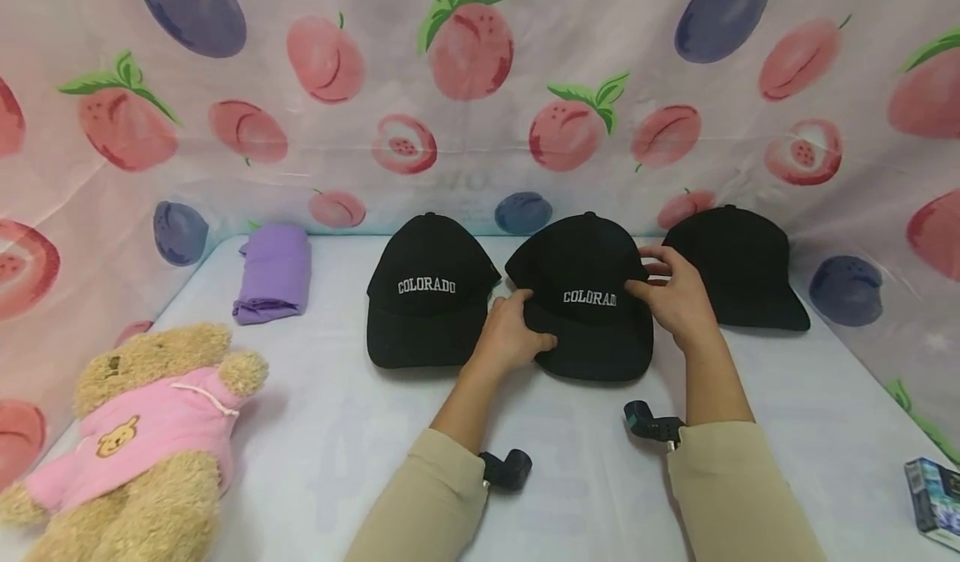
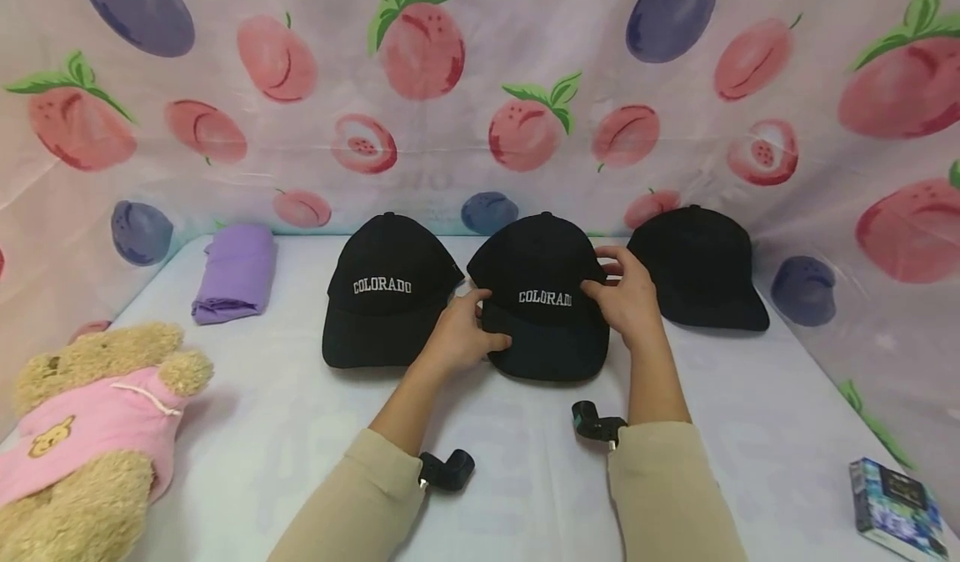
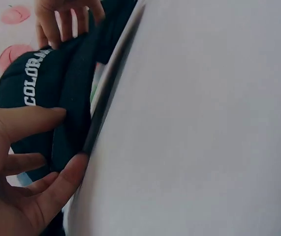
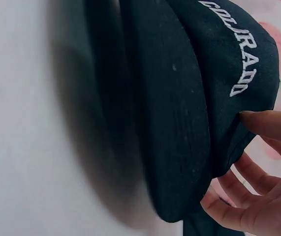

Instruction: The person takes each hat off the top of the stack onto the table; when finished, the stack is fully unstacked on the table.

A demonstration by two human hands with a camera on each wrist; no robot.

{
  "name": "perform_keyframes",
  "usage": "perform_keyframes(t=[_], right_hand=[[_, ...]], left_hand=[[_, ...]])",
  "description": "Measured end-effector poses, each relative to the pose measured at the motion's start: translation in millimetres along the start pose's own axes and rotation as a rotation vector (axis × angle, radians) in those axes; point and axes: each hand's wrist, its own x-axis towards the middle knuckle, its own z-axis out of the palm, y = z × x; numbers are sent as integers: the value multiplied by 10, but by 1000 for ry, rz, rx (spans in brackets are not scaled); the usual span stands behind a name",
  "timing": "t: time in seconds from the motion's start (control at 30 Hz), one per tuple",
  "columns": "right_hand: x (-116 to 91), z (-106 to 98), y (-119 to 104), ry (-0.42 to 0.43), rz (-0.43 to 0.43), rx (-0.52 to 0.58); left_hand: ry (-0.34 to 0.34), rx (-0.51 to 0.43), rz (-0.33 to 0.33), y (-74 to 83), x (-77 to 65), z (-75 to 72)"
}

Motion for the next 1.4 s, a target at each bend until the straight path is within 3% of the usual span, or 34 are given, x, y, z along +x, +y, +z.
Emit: perform_keyframes(t=[0.27, 0.43, 0.57, 0.67, 0.77, 1.4], right_hand=[[64, 43, 201, -41, 80, 82], [80, -25, 274, -40, 92, 78], [99, -82, 303, -58, 72, 42], [119, -103, 305, -88, 58, 23], [136, -113, 304, -116, 50, 14], [294, -171, 404, -122, -6, -97]], left_hand=[[-44, 76, -17, 42, 29, 72], [-120, 150, 6, 119, 47, 112], [-150, 284, 42, 169, 60, 145], [-139, 410, 57, 174, 71, 158], [-132, 478, 63, 159, 75, 157], [-89, 507, 87, 178, 189, 257]])
